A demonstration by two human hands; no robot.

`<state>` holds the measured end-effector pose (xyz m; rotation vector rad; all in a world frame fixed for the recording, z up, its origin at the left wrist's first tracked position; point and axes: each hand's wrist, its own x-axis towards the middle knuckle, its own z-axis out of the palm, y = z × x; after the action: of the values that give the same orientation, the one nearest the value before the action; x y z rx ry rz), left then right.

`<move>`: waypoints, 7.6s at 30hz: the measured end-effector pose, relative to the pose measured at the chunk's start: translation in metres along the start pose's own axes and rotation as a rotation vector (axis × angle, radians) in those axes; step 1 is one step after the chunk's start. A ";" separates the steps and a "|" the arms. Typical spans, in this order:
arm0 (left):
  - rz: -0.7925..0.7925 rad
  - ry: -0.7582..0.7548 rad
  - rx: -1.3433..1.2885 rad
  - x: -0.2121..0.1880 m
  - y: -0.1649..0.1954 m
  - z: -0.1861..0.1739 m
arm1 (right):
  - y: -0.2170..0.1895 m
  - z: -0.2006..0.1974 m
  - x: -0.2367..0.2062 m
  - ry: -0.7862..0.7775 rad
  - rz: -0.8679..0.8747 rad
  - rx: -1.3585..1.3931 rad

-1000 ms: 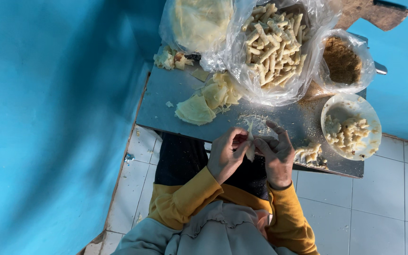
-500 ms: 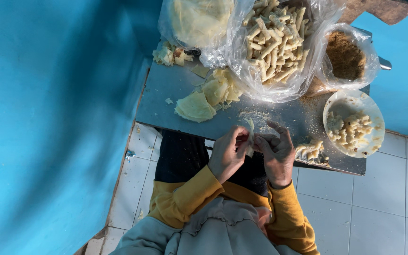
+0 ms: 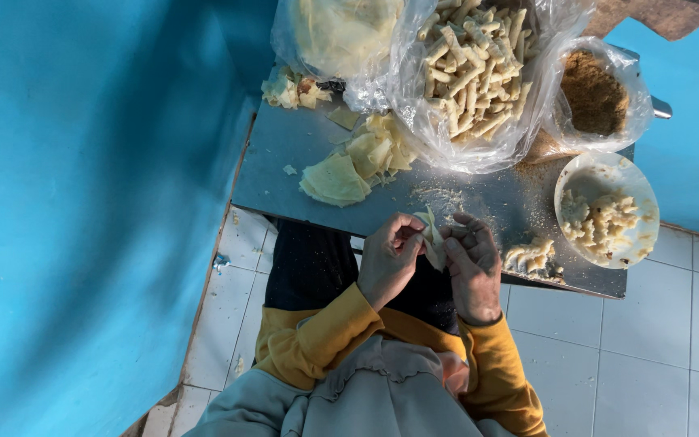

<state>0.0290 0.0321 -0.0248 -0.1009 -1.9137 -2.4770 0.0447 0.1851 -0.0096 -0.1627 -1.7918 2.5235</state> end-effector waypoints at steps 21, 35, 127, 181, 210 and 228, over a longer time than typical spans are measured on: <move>0.609 0.254 0.934 0.050 0.027 -0.091 | -0.020 0.012 0.039 -0.357 -0.620 -1.185; 0.815 -0.407 1.228 0.031 -0.016 -0.053 | -0.043 -0.114 -0.041 0.250 -0.572 -1.644; 0.467 -0.049 0.914 0.025 0.001 -0.034 | -0.018 -0.011 0.026 -0.242 -0.923 -1.301; 0.627 -0.351 1.093 0.075 -0.032 -0.022 | -0.025 0.001 0.083 -0.546 -0.312 -1.063; 0.865 -0.346 1.435 0.066 -0.014 -0.026 | -0.014 0.002 0.064 -0.377 -0.821 -1.296; 0.792 -0.305 1.759 0.035 0.010 -0.023 | -0.018 0.017 0.029 -0.319 -0.857 -1.621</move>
<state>-0.0064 0.0090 -0.0193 -0.8943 -2.5590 0.0533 0.0138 0.1781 0.0112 0.7812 -2.6212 0.2300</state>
